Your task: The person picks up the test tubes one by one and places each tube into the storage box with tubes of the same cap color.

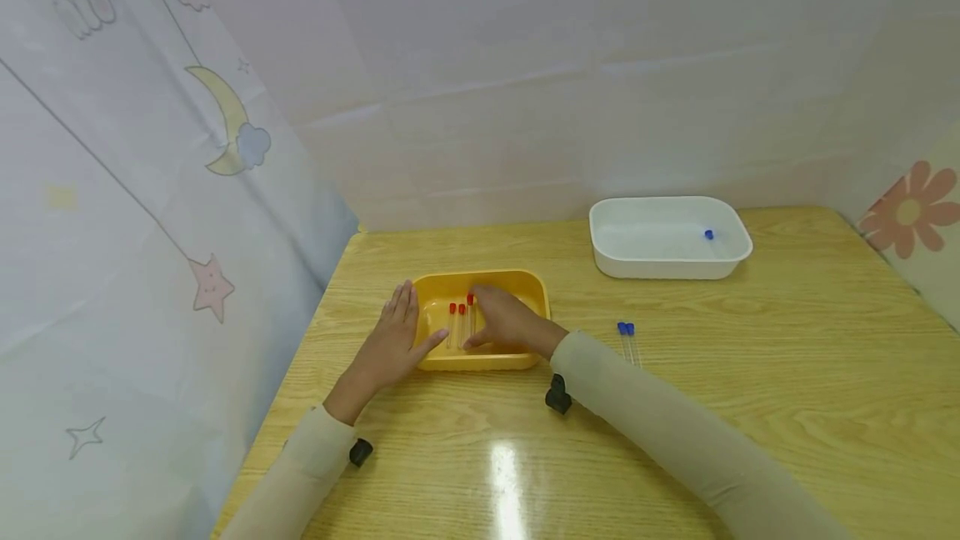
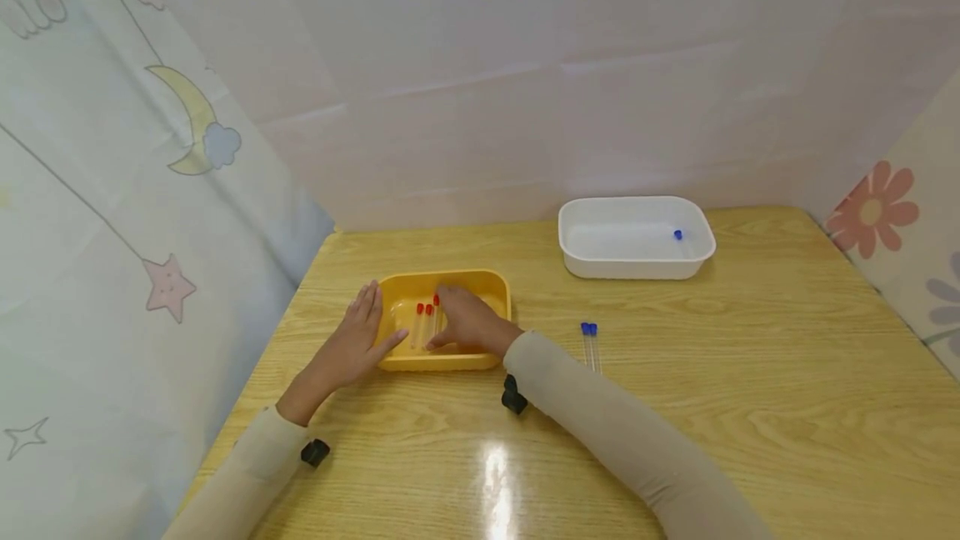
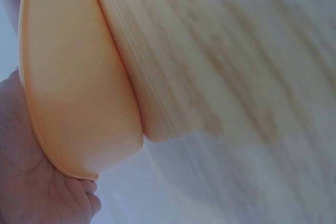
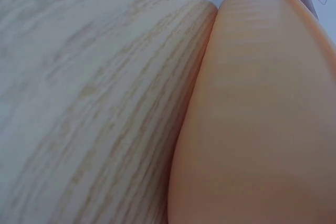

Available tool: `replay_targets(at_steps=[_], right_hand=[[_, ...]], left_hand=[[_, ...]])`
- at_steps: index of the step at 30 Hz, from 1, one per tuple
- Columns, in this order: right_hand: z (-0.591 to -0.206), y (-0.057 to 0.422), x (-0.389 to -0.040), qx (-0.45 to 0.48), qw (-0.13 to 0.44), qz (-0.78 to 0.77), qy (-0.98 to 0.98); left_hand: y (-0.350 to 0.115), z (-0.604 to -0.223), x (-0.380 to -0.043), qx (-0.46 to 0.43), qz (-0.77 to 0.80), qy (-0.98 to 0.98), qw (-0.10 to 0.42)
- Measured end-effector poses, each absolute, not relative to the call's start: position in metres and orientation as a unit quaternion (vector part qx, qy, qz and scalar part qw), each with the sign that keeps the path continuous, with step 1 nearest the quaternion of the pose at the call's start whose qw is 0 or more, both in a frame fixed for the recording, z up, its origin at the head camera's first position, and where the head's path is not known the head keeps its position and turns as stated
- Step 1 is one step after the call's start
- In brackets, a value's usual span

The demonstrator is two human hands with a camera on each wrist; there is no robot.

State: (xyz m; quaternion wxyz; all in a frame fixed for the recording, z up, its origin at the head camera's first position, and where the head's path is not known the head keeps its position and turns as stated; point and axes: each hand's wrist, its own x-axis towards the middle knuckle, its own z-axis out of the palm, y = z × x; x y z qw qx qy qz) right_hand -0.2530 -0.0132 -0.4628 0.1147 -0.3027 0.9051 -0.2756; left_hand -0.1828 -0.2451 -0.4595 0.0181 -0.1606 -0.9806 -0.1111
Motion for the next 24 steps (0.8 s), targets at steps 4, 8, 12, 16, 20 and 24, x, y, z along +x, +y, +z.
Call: replay_targets(at_steps=[4,8,12,16,20,24], right_hand=[[-0.4639,-0.0132,-0.2533,-0.306,0.115,-0.273,0.905],[-0.4647,-0.0139,-0.2537,-0.307,0.112,-0.264,0.908],[-0.4646,-0.0146,-0.2544,-0.307,0.107,-0.257,0.910],[-0.4643,-0.0150,-0.2544,-0.306,0.107,-0.252,0.912],[-0.4641,-0.0150,-0.2537,-0.306,0.107,-0.244,0.914],[-0.4630,-0.0146,-0.2520,-0.312,0.102,-0.234,0.915]], left_hand=[[-0.2455,-0.4604,-0.1831,-0.159,-0.111,-0.981,0.017],[-0.2457,-0.4616,-0.1838,-0.157,-0.111,-0.981,0.017],[-0.2454,-0.4620,-0.1841,-0.156,-0.111,-0.981,0.017],[-0.2454,-0.4617,-0.1843,-0.157,-0.108,-0.981,0.019],[-0.2455,-0.4613,-0.1844,-0.157,-0.109,-0.981,0.017],[-0.2457,-0.4613,-0.1841,-0.157,-0.114,-0.981,0.016]])
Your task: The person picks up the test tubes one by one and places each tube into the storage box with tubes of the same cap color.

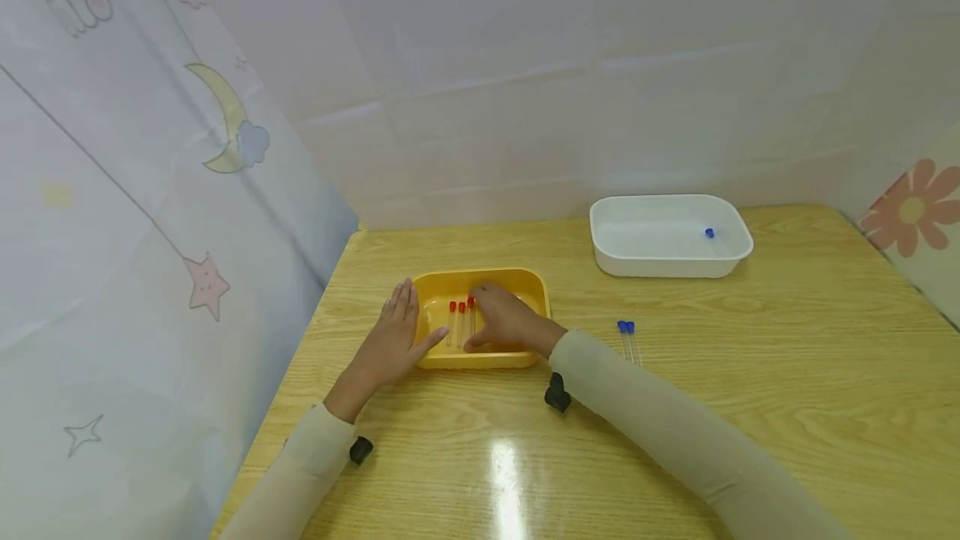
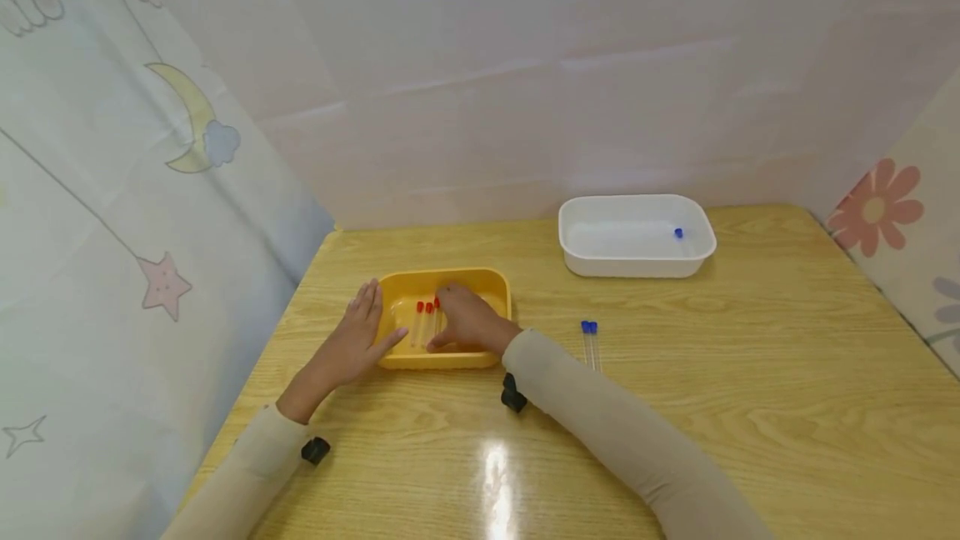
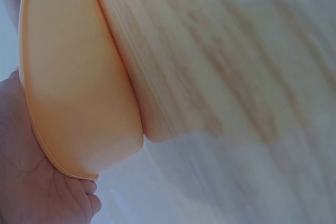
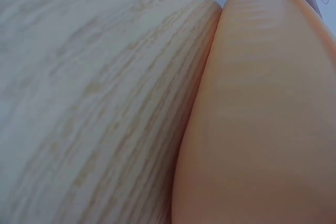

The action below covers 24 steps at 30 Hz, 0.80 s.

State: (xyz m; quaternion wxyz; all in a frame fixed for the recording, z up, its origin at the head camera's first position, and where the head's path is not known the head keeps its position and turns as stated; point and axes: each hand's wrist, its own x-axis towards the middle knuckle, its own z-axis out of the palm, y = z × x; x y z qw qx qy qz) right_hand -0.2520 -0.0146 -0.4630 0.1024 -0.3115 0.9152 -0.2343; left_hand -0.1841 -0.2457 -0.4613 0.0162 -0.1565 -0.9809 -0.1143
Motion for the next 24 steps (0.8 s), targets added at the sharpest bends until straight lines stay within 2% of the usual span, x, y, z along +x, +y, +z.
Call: replay_targets(at_steps=[24], right_hand=[[-0.4640,-0.0155,-0.2498,-0.328,0.061,-0.172,0.927]], left_hand=[[-0.2453,-0.4599,-0.1827,-0.153,-0.126,-0.980,0.009]])
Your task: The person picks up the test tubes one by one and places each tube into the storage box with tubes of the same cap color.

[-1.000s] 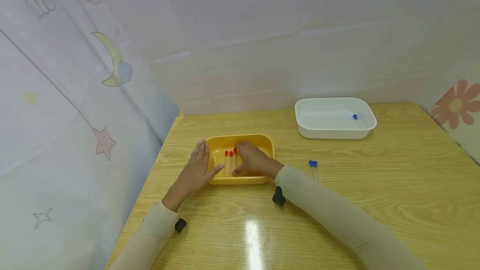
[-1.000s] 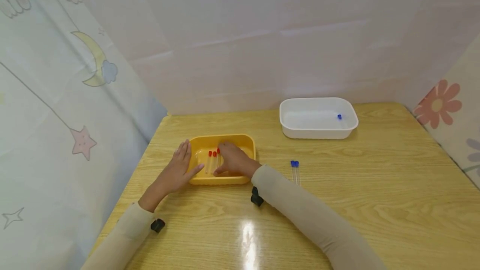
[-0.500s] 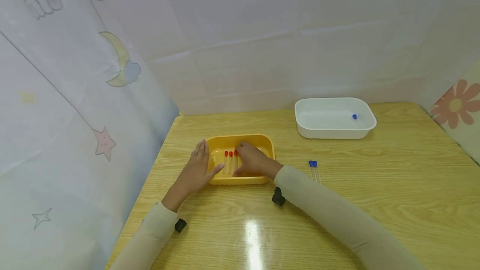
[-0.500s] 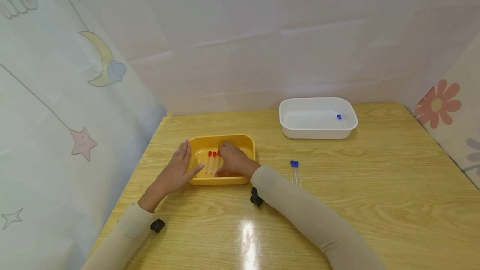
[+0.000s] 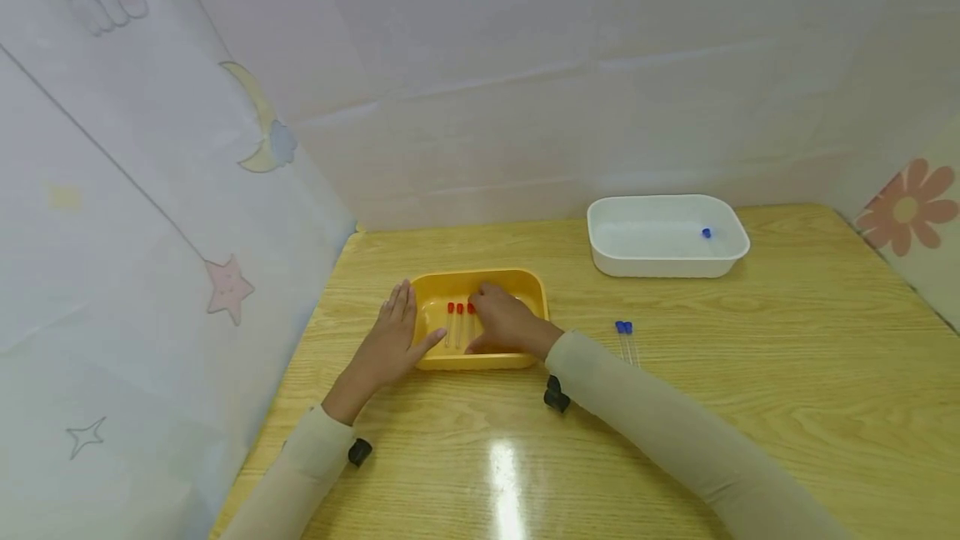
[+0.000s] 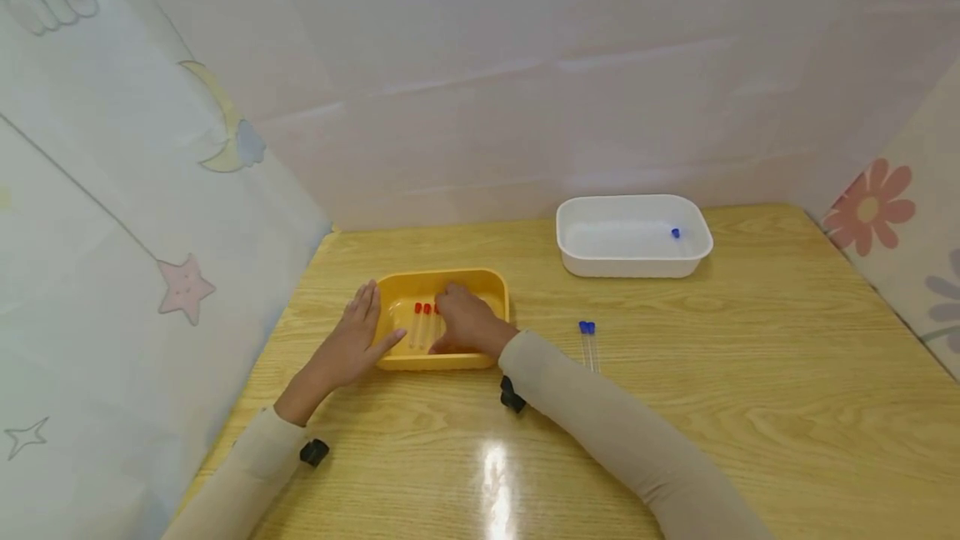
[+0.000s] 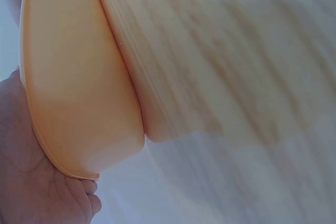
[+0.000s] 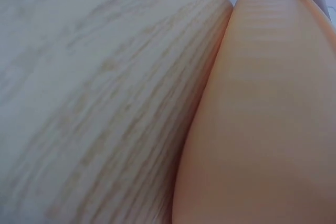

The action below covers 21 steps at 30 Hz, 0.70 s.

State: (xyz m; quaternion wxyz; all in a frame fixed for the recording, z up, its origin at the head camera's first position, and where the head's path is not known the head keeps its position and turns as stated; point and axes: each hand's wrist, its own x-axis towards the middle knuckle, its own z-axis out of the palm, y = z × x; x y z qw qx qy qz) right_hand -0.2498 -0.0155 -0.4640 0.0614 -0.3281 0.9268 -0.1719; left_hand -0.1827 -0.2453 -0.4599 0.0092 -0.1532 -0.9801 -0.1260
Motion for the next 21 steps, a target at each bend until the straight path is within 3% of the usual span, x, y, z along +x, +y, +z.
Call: replay_targets(at_steps=[21], right_hand=[[-0.4608,-0.0145,-0.2480,-0.336,0.068,-0.159,0.926]], left_hand=[[-0.2462,-0.4635,-0.1844,-0.155,-0.124,-0.980,0.011]])
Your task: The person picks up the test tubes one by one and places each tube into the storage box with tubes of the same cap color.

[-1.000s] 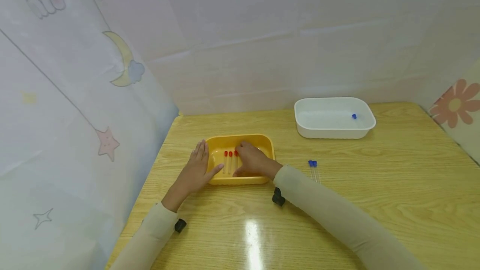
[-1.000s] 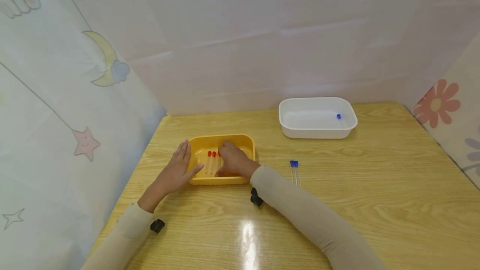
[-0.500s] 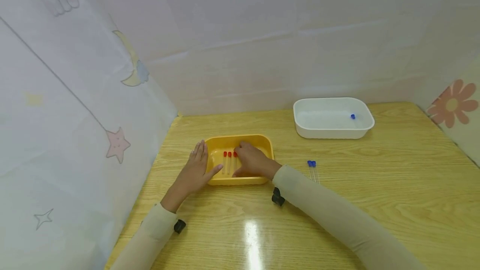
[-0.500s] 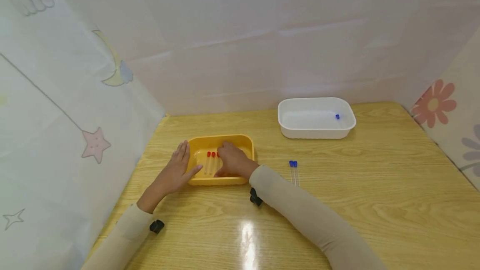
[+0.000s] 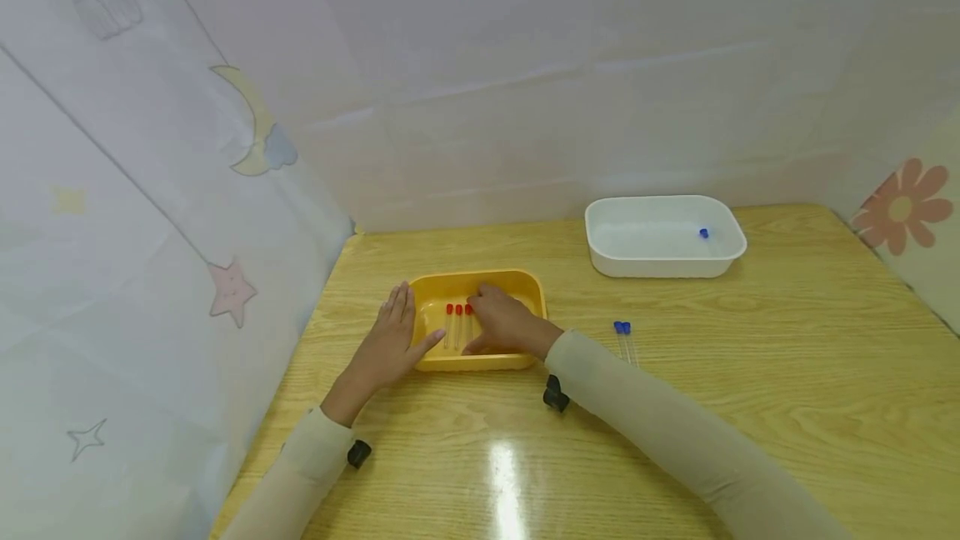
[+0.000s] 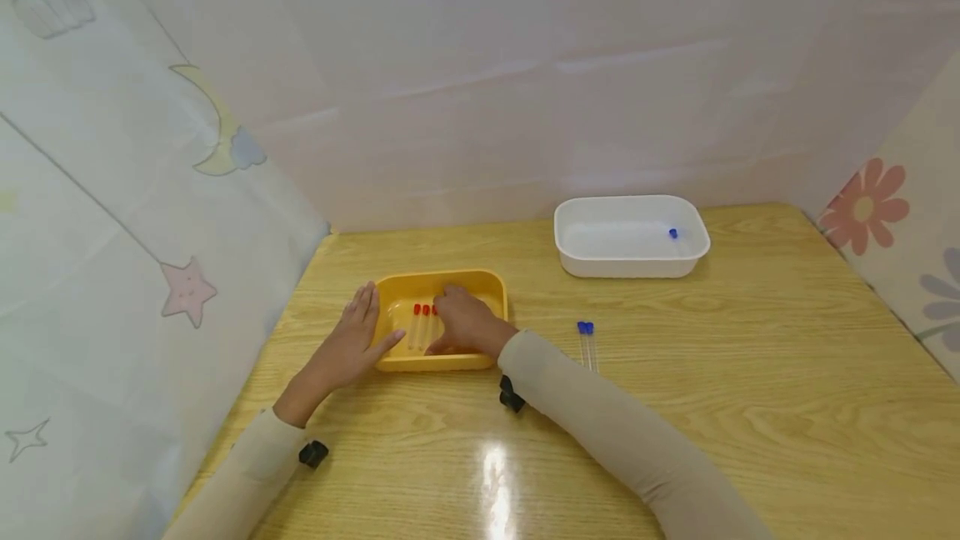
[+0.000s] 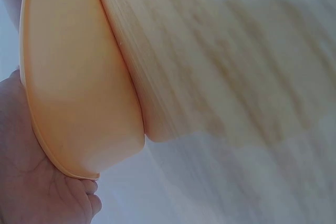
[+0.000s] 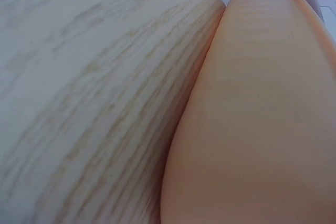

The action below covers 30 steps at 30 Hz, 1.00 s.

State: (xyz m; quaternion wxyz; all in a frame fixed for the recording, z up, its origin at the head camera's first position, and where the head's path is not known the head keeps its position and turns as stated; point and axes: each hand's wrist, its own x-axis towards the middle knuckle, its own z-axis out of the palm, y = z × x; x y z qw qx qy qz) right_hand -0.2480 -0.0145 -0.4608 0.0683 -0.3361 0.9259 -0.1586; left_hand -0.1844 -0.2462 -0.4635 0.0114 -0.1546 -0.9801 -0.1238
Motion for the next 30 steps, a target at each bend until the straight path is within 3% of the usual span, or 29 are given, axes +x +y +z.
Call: replay_targets(at_steps=[12,30], right_hand=[[-0.457,-0.012,-0.246,-0.329,0.081,-0.142,0.930],[-0.442,-0.004,-0.239,-0.346,0.049,-0.120,0.929]], left_hand=[[-0.245,-0.464,-0.183,-0.153,-0.122,-0.981,0.007],[-0.245,-0.461,-0.184,-0.153,-0.117,-0.981,0.008]])
